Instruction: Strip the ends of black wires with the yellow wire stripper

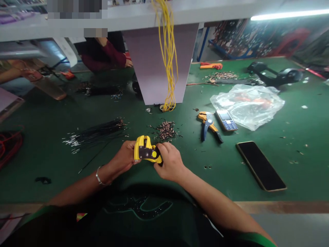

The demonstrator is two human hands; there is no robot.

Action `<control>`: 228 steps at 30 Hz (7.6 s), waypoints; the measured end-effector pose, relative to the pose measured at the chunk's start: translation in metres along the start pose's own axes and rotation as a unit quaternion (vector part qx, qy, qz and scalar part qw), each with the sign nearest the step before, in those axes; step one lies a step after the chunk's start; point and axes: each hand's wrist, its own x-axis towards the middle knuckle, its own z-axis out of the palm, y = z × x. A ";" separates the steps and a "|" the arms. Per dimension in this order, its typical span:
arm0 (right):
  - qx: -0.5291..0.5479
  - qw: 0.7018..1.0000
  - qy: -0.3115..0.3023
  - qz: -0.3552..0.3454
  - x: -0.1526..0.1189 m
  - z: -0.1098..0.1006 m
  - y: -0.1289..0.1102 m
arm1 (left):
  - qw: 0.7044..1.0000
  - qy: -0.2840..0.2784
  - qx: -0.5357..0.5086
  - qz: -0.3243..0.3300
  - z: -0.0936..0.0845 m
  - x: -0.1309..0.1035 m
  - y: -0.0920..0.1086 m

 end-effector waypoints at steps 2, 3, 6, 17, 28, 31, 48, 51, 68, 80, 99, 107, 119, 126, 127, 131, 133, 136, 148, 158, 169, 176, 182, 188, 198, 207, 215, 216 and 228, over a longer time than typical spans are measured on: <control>-0.009 1.000 0.001 -0.009 0.001 -0.002 -0.001 | 1.000 -0.006 0.026 0.010 -0.002 0.000 0.000; -0.012 1.000 -0.001 -0.011 0.001 -0.003 -0.002 | 0.999 -0.009 0.039 0.013 -0.003 0.001 0.000; -0.013 1.000 -0.007 -0.012 0.001 -0.004 -0.003 | 0.998 -0.021 0.061 0.016 -0.007 0.002 -0.001; -0.002 1.000 -0.011 -0.006 -0.002 0.000 -0.003 | 0.996 -0.065 0.056 0.009 -0.008 0.004 0.003; 0.025 0.997 -0.054 0.055 -0.004 0.004 -0.004 | 0.995 -0.050 0.080 -0.025 -0.009 0.007 0.005; 0.030 0.996 -0.059 0.064 -0.004 0.005 -0.003 | 0.995 -0.051 0.078 -0.029 -0.010 0.007 0.005; 0.023 0.996 -0.064 0.065 -0.006 0.010 -0.001 | 0.995 -0.065 0.051 -0.056 -0.009 0.007 0.010; 0.019 0.995 -0.069 0.063 -0.006 0.011 0.000 | 0.995 -0.065 0.047 -0.055 -0.010 0.008 0.009; 0.014 0.992 -0.053 0.115 -0.004 0.021 0.007 | 0.992 -0.036 0.096 -0.069 -0.007 0.020 0.010; 0.068 0.983 -0.047 0.163 0.003 0.023 0.011 | 0.992 -0.028 0.105 -0.071 -0.010 0.034 0.008; 0.129 0.956 -0.070 0.255 0.014 0.018 0.018 | 0.982 -0.045 0.161 -0.086 -0.014 0.057 0.010; 0.167 0.936 -0.095 0.294 0.015 0.019 0.023 | 0.967 -0.054 0.240 -0.066 -0.031 0.073 0.015; 0.349 0.844 -0.135 0.384 0.014 0.008 0.023 | 0.900 0.119 0.412 -0.076 -0.110 0.021 0.010; 0.446 0.796 -0.142 0.385 0.013 0.002 0.030 | 0.866 0.117 0.486 -0.010 -0.093 0.045 -0.011; 0.462 0.789 -0.141 0.381 0.013 0.000 0.031 | 0.865 0.111 0.489 -0.007 -0.086 0.052 -0.011; 0.513 0.764 -0.139 0.366 0.012 -0.007 0.038 | 0.884 0.062 0.463 -0.015 -0.052 0.073 -0.008; 0.534 0.750 -0.139 0.365 0.011 -0.012 0.041 | 0.899 0.050 0.434 -0.020 -0.044 0.075 -0.001; 0.564 0.725 -0.132 0.373 0.011 -0.017 0.042 | 0.910 0.044 0.410 -0.024 -0.055 0.060 0.013; 0.617 0.666 -0.207 0.364 0.002 0.002 0.021 | 0.871 -0.050 0.452 -0.184 -0.107 -0.056 -0.025; 0.611 0.701 -0.140 0.340 0.011 -0.013 0.025 | 0.948 -0.032 0.313 -0.052 -0.041 0.023 -0.028; 0.626 0.624 -0.244 0.399 -0.006 0.017 0.003 | 0.902 -0.067 0.394 -0.164 -0.126 -0.029 0.000; 0.560 0.733 -0.078 0.379 0.042 0.018 0.027 | 0.927 -0.103 0.344 -0.110 -0.095 -0.015 -0.027; 0.581 0.695 -0.144 0.399 0.038 0.011 0.000 | 0.974 0.028 0.224 0.004 -0.084 0.022 -0.002; 0.570 0.672 -0.235 0.410 0.017 0.025 -0.015 | 0.989 -0.018 0.129 -0.062 -0.099 -0.002 0.000; 0.558 0.691 -0.255 0.382 0.011 -0.010 -0.011 | 0.996 0.022 0.087 -0.016 -0.080 -0.006 0.008; 0.591 0.668 -0.269 0.363 0.008 -0.008 0.001 | 0.960 0.047 0.274 0.035 -0.065 0.000 0.020; 0.614 0.650 -0.290 0.340 0.003 -0.002 0.002 | 0.931 0.031 0.351 0.092 -0.064 -0.002 0.027; 0.613 0.653 -0.290 0.337 0.002 -0.001 0.002 | 0.930 0.025 0.355 0.096 -0.064 -0.003 0.027; 0.599 0.672 -0.285 0.329 0.000 0.001 0.000 | 0.934 0.013 0.345 0.092 -0.060 -0.003 0.026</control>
